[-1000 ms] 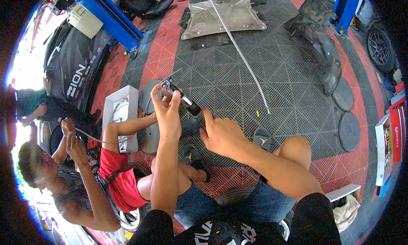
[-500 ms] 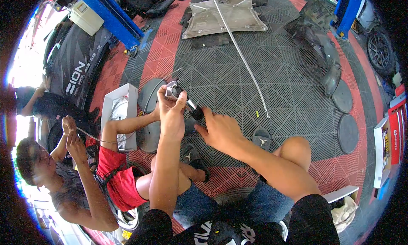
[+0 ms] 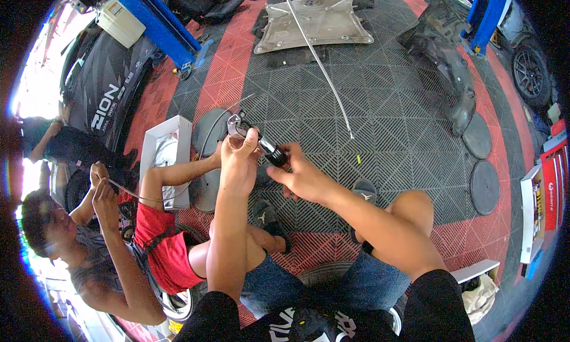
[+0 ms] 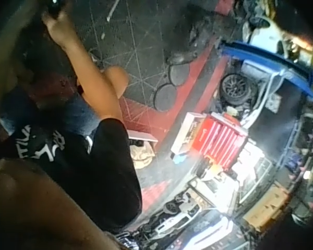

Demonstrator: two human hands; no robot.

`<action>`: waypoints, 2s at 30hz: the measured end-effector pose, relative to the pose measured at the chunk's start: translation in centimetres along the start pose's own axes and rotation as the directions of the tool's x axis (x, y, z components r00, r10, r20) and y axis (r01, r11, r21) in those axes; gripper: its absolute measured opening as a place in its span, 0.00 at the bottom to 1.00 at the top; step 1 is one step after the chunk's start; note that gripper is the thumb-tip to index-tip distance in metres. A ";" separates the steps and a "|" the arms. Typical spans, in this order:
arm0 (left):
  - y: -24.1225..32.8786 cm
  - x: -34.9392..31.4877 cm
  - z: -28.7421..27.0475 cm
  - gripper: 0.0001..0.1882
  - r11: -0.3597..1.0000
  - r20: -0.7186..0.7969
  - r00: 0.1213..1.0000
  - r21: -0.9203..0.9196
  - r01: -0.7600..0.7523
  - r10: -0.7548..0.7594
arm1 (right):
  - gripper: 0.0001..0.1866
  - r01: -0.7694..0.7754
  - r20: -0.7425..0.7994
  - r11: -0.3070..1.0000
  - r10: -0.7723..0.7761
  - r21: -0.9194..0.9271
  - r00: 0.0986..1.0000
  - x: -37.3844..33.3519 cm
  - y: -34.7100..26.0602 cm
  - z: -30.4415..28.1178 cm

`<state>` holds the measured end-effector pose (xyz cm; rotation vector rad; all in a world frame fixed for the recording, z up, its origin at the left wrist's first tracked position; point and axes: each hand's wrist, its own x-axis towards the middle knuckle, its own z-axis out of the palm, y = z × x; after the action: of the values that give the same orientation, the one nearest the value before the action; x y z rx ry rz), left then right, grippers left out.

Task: Assembling a wire harness and electrical connectors for an automotive part.

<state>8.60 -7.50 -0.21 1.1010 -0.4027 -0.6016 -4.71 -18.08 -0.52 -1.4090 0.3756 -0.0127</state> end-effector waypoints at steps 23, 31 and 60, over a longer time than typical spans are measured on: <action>1.2 -0.3 0.4 0.13 0.999 -0.027 1.000 0.054 -0.010 0.011 | 0.26 0.051 -0.071 0.995 -0.045 0.084 0.996 -0.5 -0.1 -0.4; 1.5 -0.2 0.0 0.13 1.000 -0.026 1.000 0.022 -0.014 0.014 | 0.22 -0.019 0.062 0.992 0.012 0.127 0.998 -0.7 -0.8 -0.8; 2.0 -0.2 -0.9 0.14 0.996 -0.011 0.999 -0.086 -0.031 0.031 | 0.23 0.066 0.047 0.959 -0.081 0.275 0.996 -1.3 -0.5 1.1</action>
<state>9.50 -6.10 1.27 1.0129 -0.3810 -0.5809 -5.57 -16.80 0.45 -1.1467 0.2620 -0.0817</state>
